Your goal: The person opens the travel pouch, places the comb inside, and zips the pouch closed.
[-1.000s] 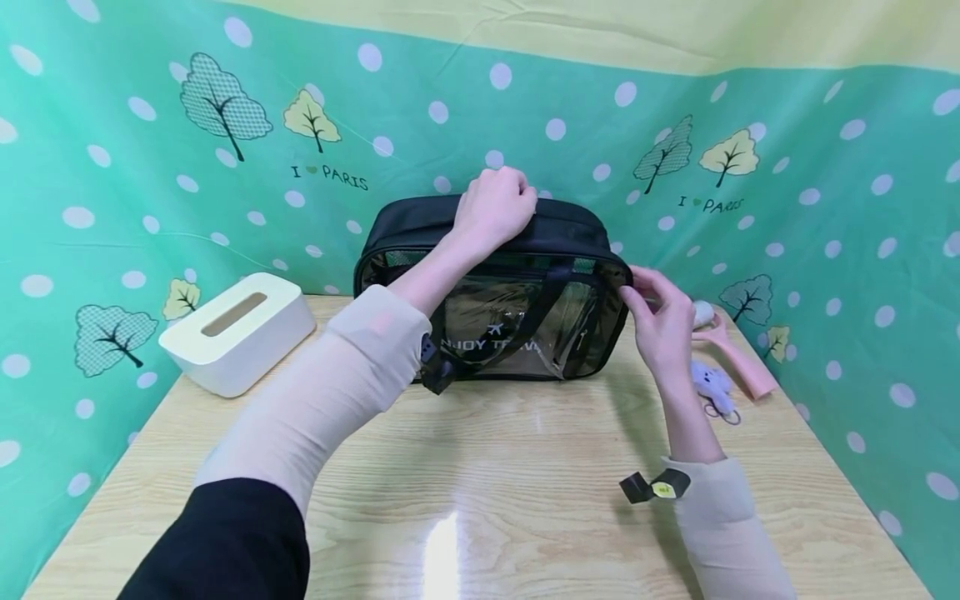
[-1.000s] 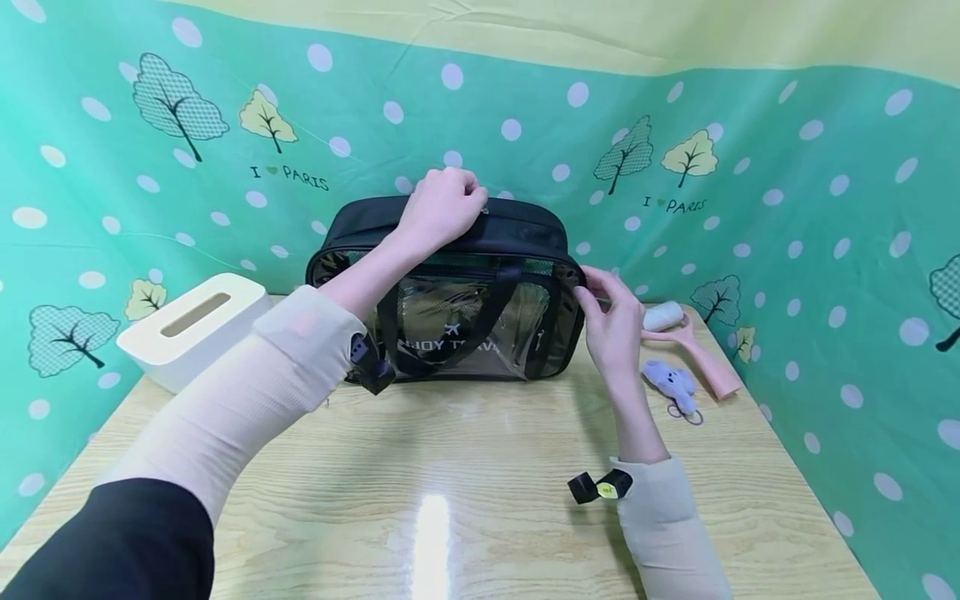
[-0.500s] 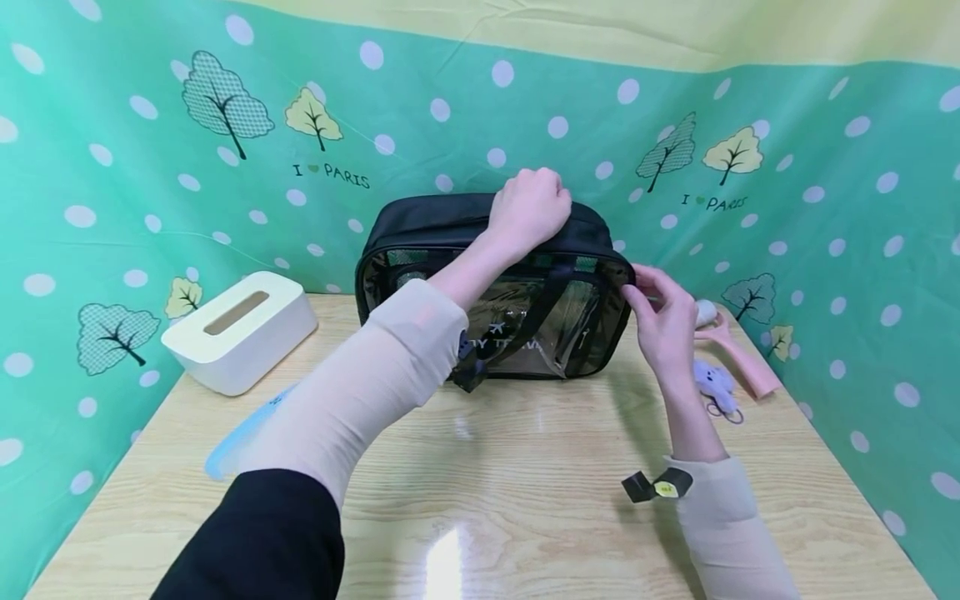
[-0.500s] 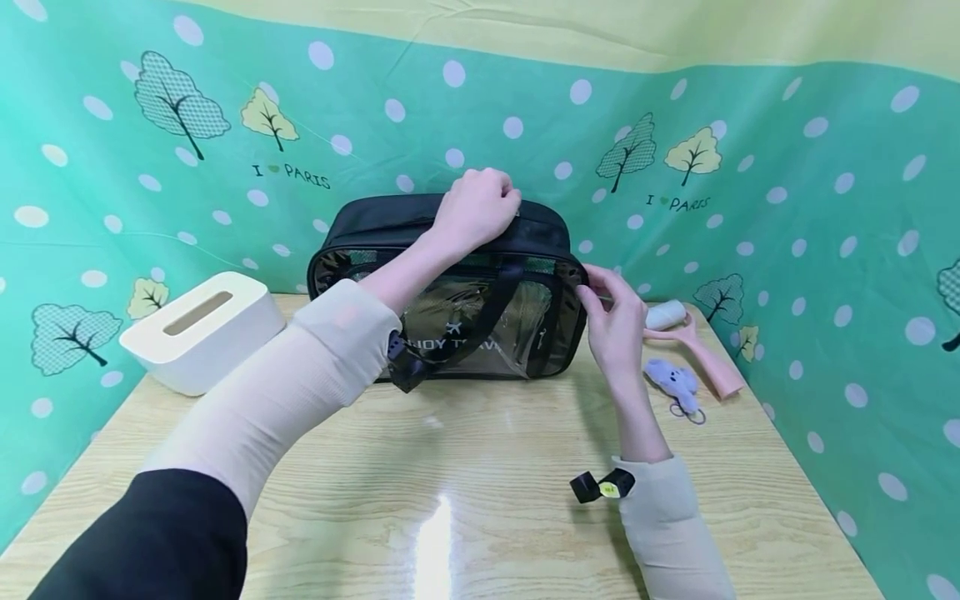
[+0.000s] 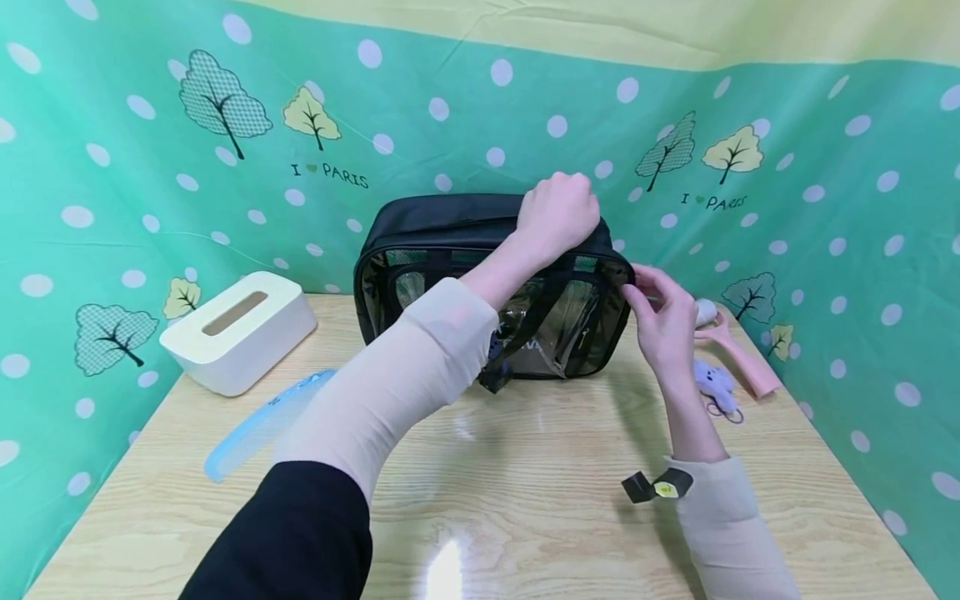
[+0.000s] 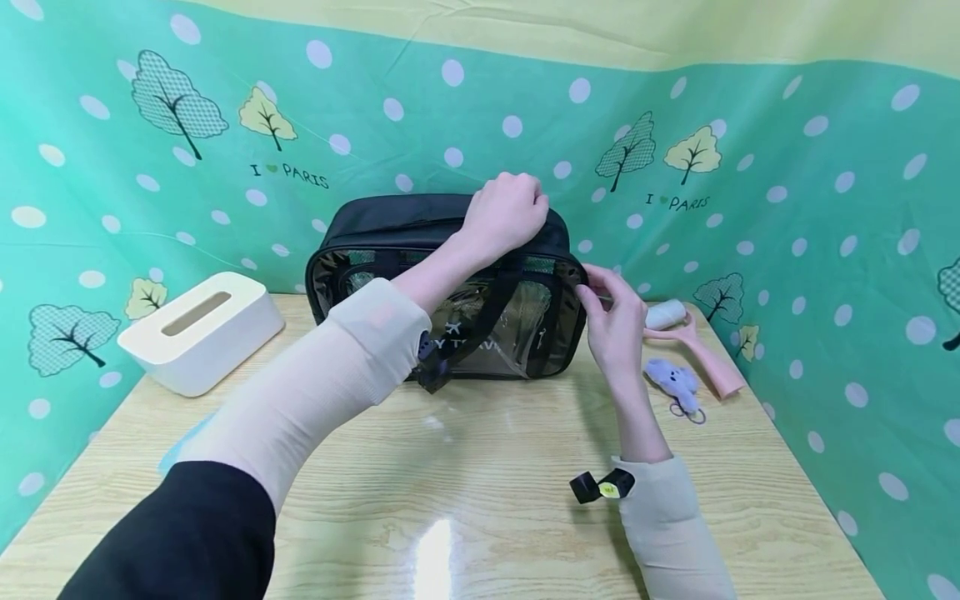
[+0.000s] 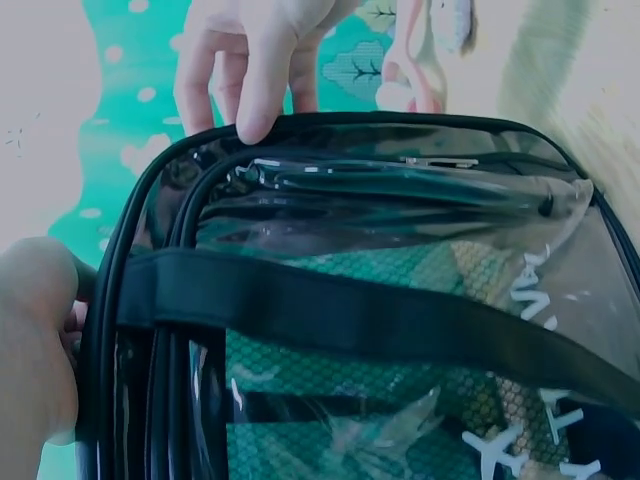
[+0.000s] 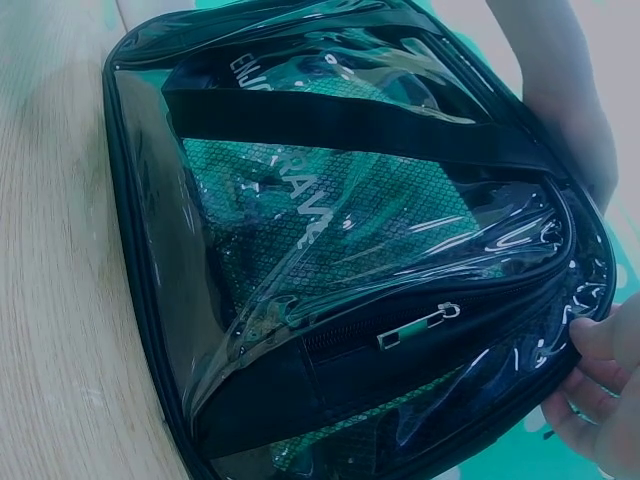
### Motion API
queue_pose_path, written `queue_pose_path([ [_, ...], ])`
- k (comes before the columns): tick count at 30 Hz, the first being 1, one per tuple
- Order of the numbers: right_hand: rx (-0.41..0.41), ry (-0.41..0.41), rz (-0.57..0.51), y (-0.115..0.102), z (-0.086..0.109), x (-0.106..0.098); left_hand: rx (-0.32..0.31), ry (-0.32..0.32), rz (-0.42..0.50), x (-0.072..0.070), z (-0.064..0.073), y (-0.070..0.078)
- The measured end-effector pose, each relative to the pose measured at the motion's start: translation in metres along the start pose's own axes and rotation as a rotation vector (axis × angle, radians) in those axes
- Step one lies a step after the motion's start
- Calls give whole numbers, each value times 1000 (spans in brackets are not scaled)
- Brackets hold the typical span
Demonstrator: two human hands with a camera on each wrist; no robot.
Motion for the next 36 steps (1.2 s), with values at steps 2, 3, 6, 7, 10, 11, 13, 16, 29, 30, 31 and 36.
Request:
queue_pose_path([
  [2,0,-1,-1,0,0,0,3,-8,-9,2,-1,3],
  [3,-1,-2,-2,0,0,0,3,-11,-10,3,-1,4],
  [6,-4,-4,-4,0,1,0,4,-33,-16,5,-2,7],
  [7,-6,-4,-5,0,1,1,2,-42,-18,6,-3,7],
  [10,-7,0,-4,-1,1,1,3,-66,-26,8,-5,10],
  [11,-7,3,-4,0,0,0,7,-73,-29,9,-5,12],
  [13,-6,8,-3,0,0,0,24,-82,-38,10,-6,17],
  [16,-5,11,-5,0,0,-1,59,-93,-59,13,-8,25],
  [29,11,-11,3,-3,-1,1,106,-72,-109,14,-2,30],
  [30,15,-15,2,-3,-1,1,107,-69,-101,13,-1,30],
  [31,19,-16,1,-3,-1,1,109,-62,-96,12,0,29],
  [36,35,-21,-1,-2,0,0,140,-22,-69,6,5,23],
])
Point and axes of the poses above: each hand's wrist, its own z-axis away from the middle knuckle, its own x-axis out of the palm, y = z × x, the point moved 5 cm from there along -z, towards the middle knuckle, and after that the axes turned 11 degrees about y, right-handed, at the moved point
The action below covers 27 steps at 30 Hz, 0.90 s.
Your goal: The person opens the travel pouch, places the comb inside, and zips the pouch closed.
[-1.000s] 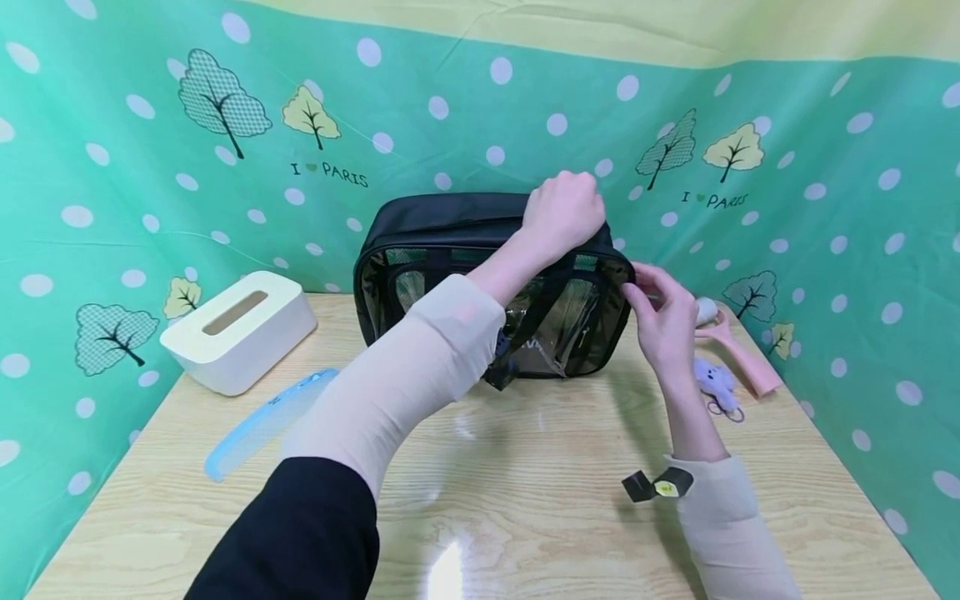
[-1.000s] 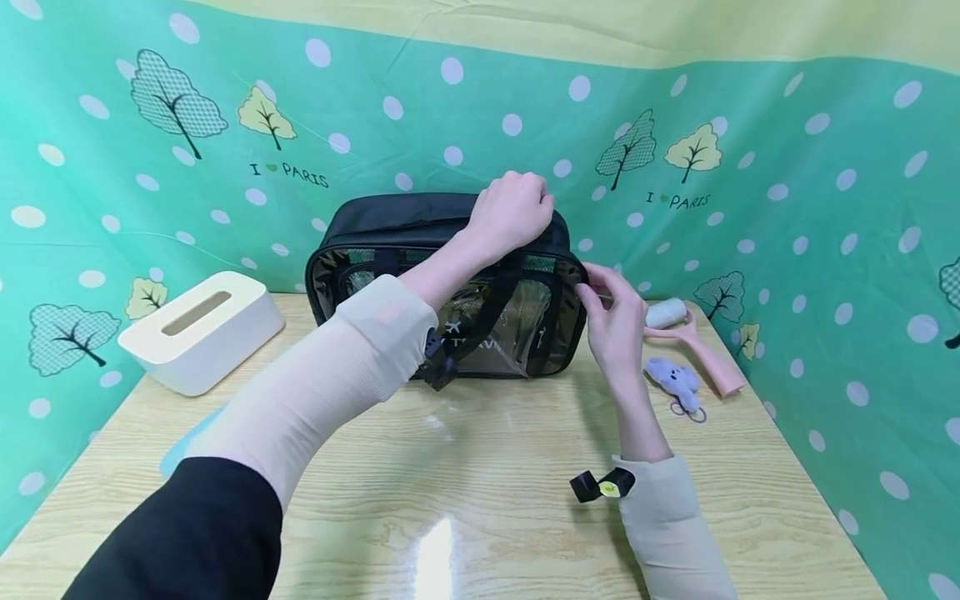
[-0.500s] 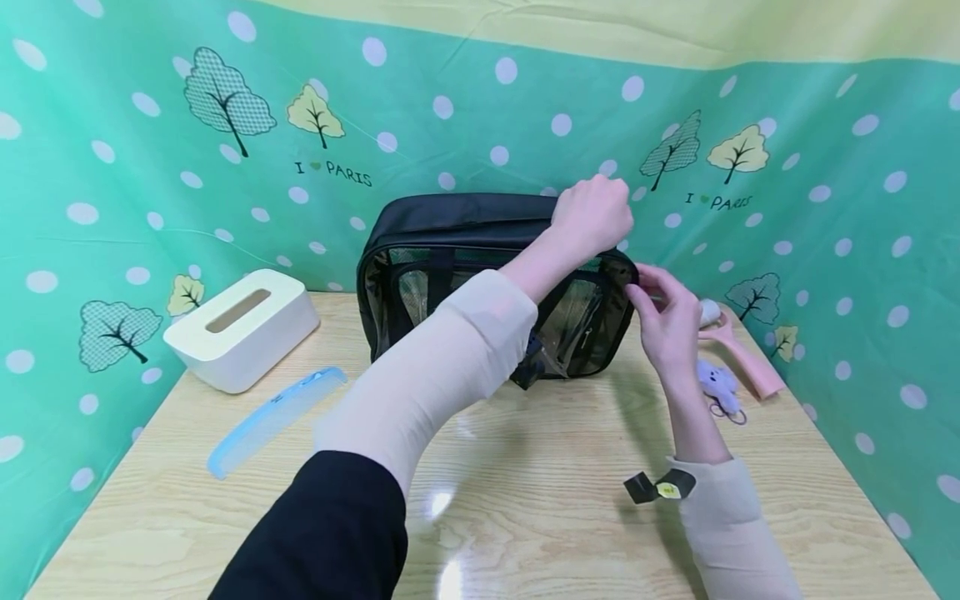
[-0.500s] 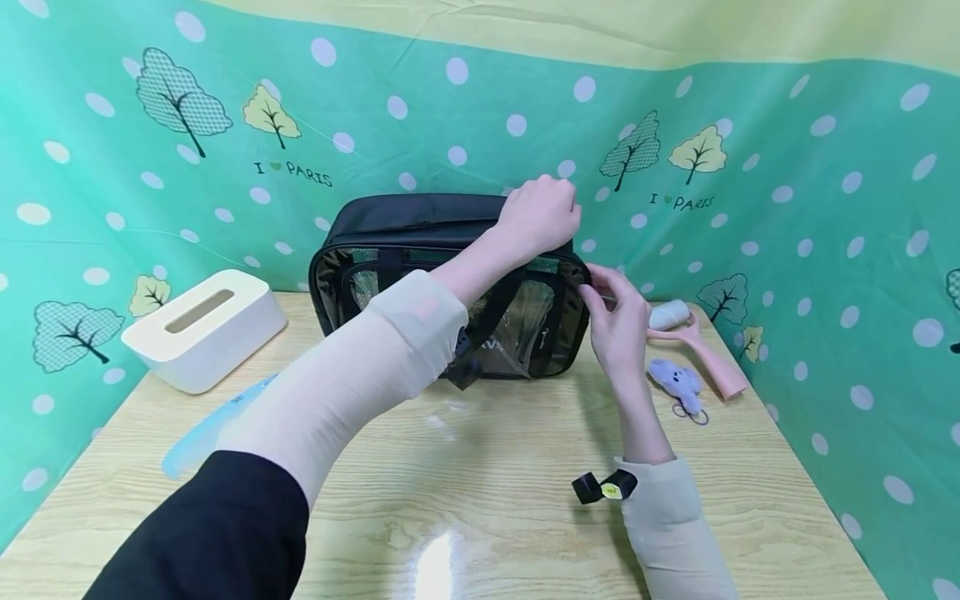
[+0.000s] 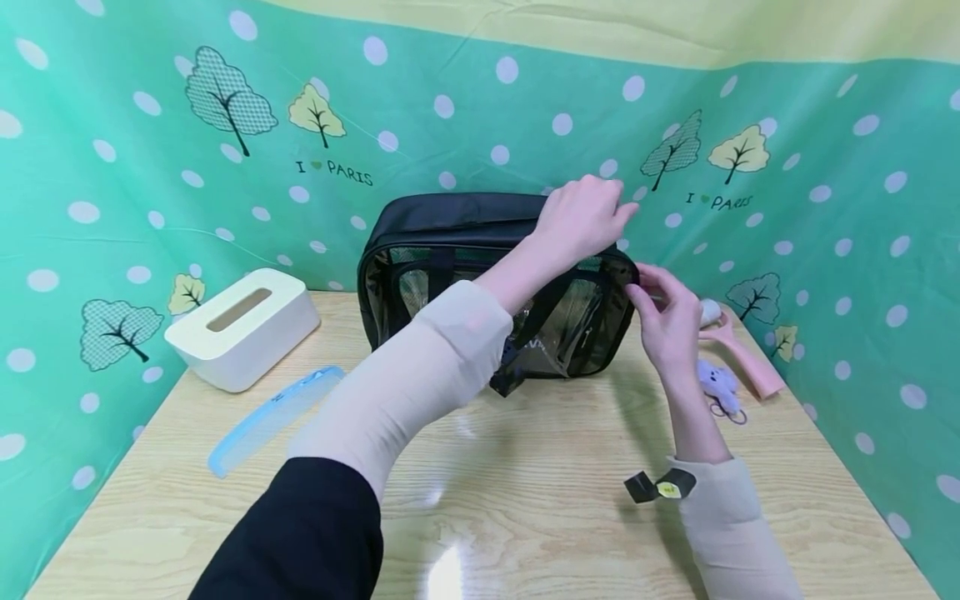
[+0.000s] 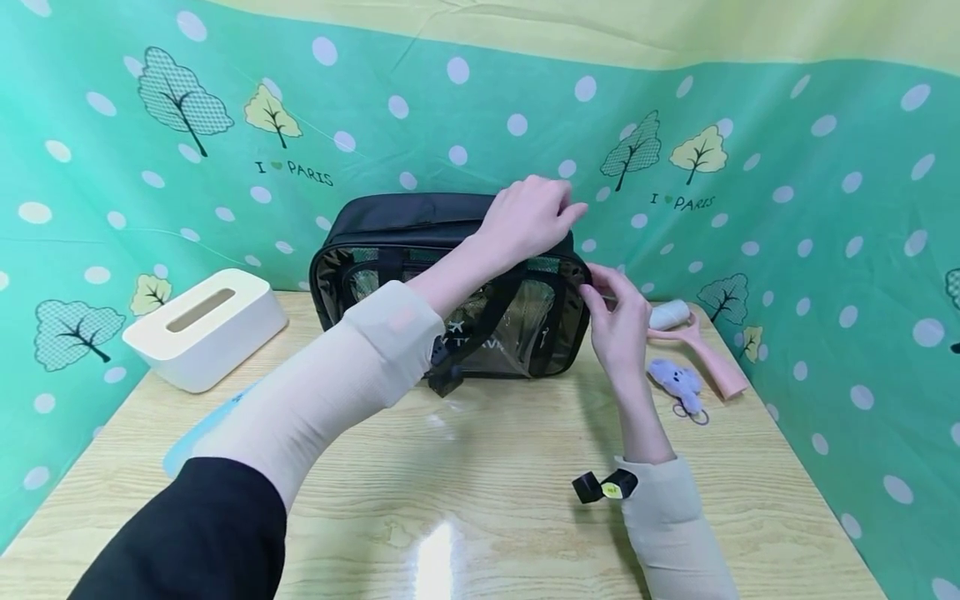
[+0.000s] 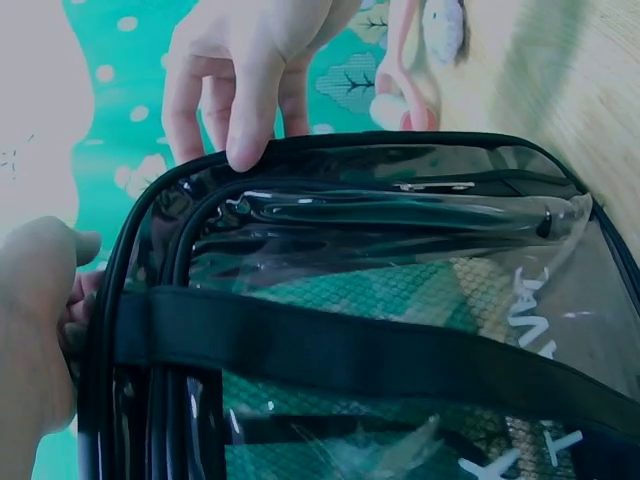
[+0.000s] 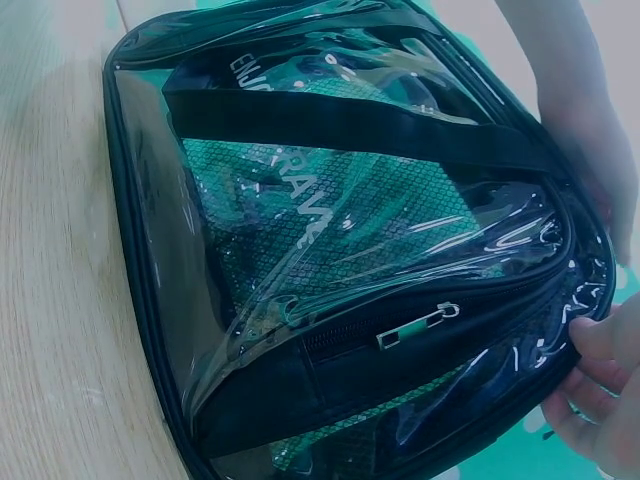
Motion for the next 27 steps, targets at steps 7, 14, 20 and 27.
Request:
queue_pose_path([
  [7,3,12,4,0,-1,-2,16,116,77,-13,9,-20],
  [14,11,18,27,2,0,-3,-12,173,178,-30,18,-40],
  [20,-1,15,10,2,1,-3,-11,239,223,-47,35,-62],
  [27,-12,9,-9,1,1,-1,-57,293,266,-60,56,-90],
])
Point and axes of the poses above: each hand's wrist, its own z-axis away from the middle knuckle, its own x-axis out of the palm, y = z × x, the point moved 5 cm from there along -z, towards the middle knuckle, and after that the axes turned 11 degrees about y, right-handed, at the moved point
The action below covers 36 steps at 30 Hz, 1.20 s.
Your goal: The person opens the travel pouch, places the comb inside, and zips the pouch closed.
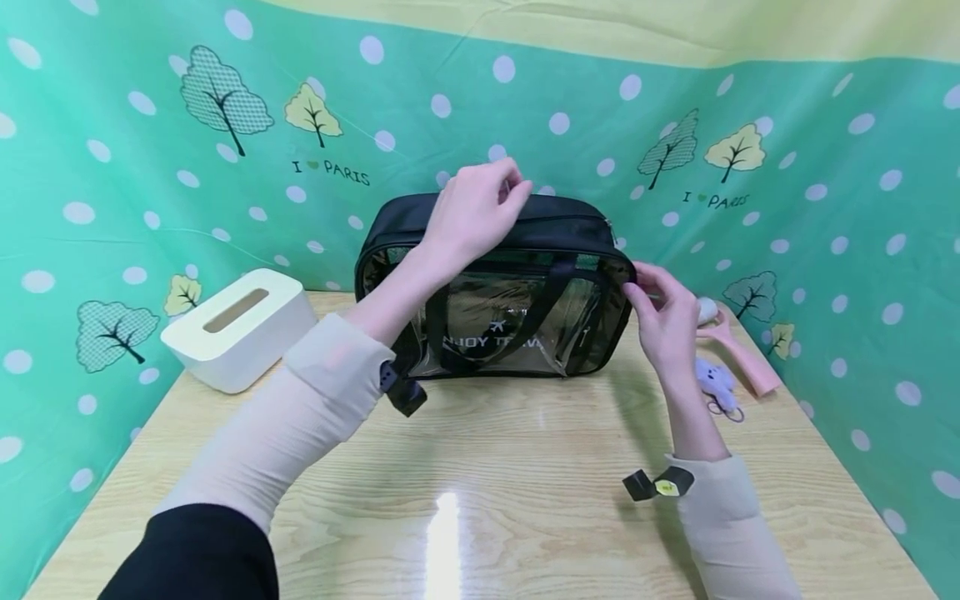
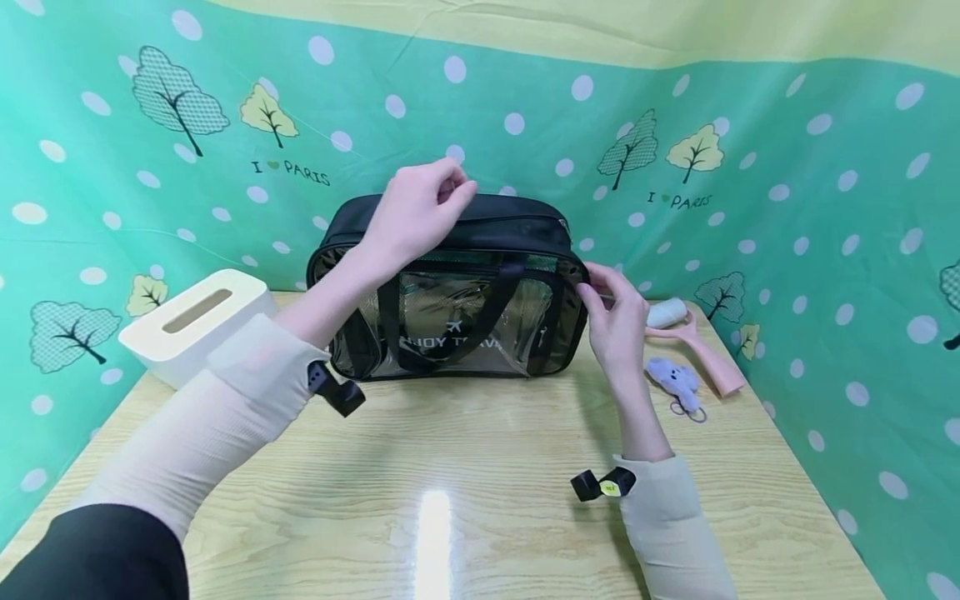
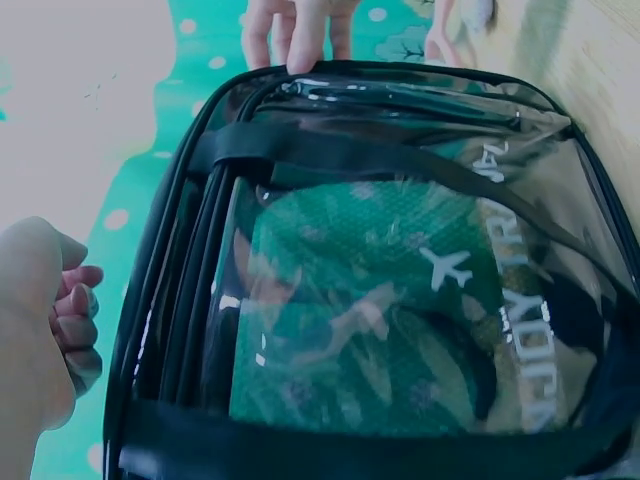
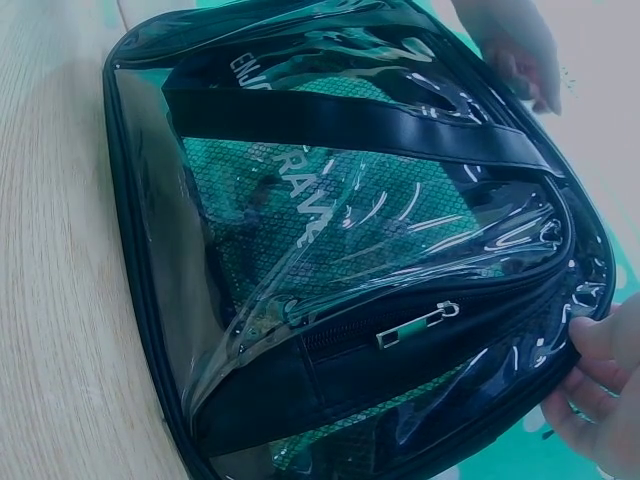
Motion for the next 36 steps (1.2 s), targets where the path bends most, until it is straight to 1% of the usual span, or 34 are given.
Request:
queue_pose_path([
  [7,-4,9,-2,1,0,-1,-18,66,69,-24,11,-14],
  [10,-4,8,-1,1,0,-1,-22,87,85,-33,16,-20],
  [16,-9,9,1,1,0,-1,-26,132,84,-49,27,-37],
  [25,-18,14,-2,1,-1,-1,-19,212,67,-72,48,-62],
  [32,-10,1,-13,1,-1,0,-50,302,58,-90,65,-80],
  [36,-3,0,-26,1,-1,0,-65,331,58,-96,75,-90],
])
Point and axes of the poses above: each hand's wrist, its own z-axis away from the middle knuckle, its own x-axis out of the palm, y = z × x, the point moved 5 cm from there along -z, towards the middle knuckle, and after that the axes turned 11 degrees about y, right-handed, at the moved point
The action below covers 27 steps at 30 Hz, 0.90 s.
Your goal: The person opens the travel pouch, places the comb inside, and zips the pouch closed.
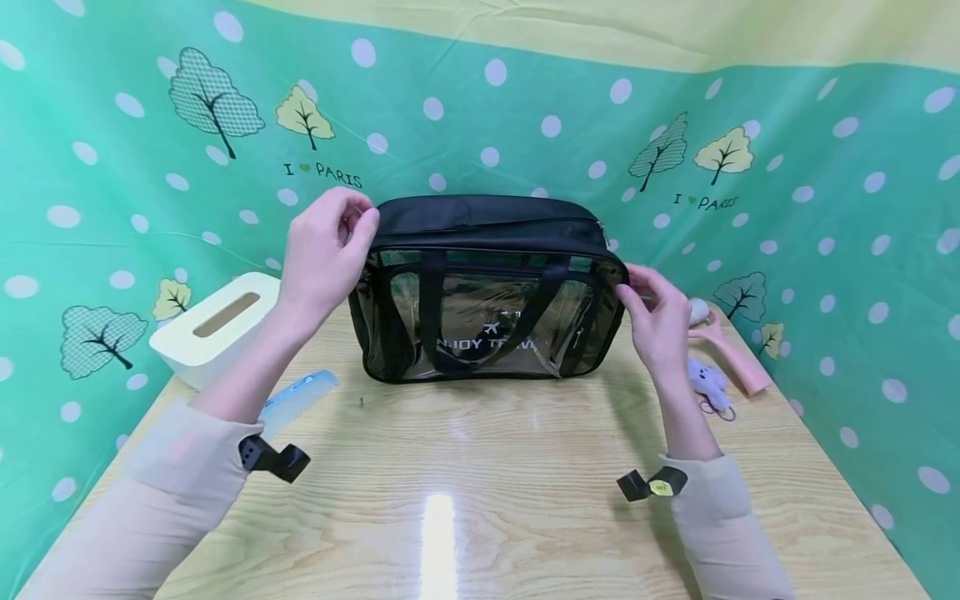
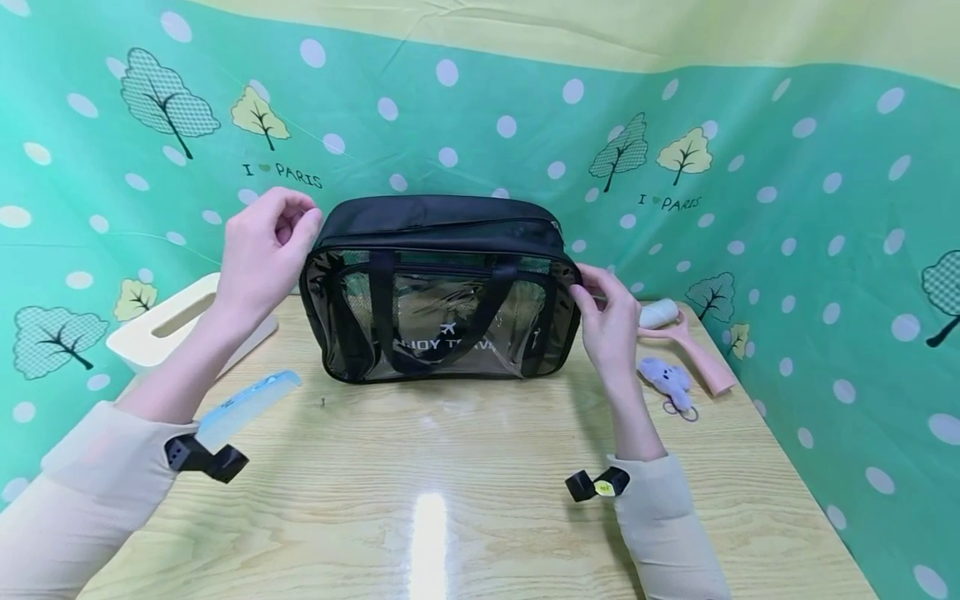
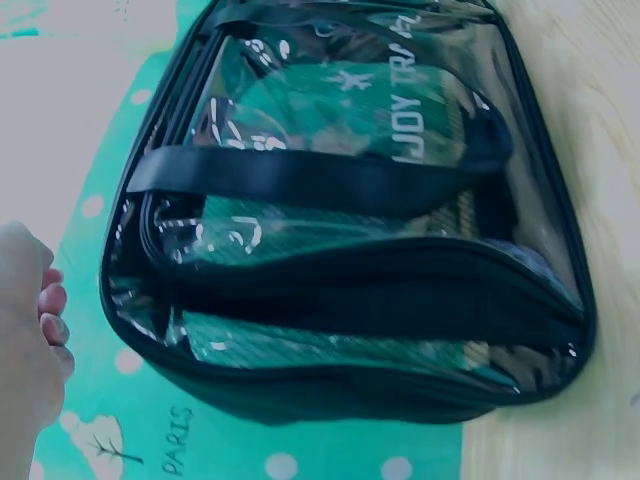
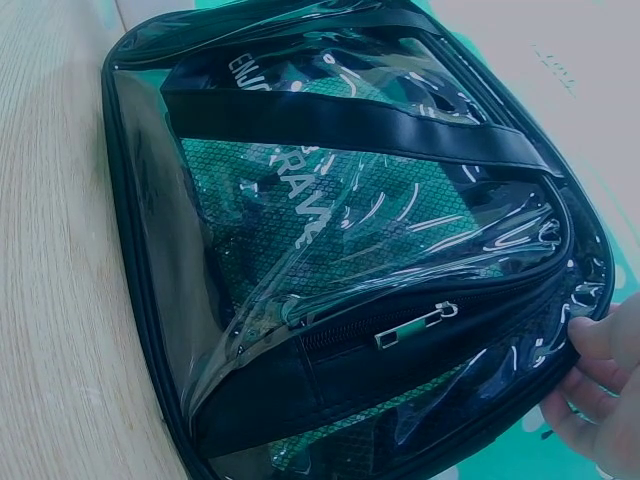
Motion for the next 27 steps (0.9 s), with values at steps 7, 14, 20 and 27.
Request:
queue_pose_path([
  [7,11,1,1,0,0,0,-10,12,-15,-9,12,-18],
  [14,18,-10,5,-2,0,0,-30,-8,-43,-20,28,-38],
  [20,14,-10,1,-2,-1,0,-55,-21,-69,-31,40,-56],
  [27,12,-13,1,-4,0,0,-70,-71,-82,-37,57,-72],
])
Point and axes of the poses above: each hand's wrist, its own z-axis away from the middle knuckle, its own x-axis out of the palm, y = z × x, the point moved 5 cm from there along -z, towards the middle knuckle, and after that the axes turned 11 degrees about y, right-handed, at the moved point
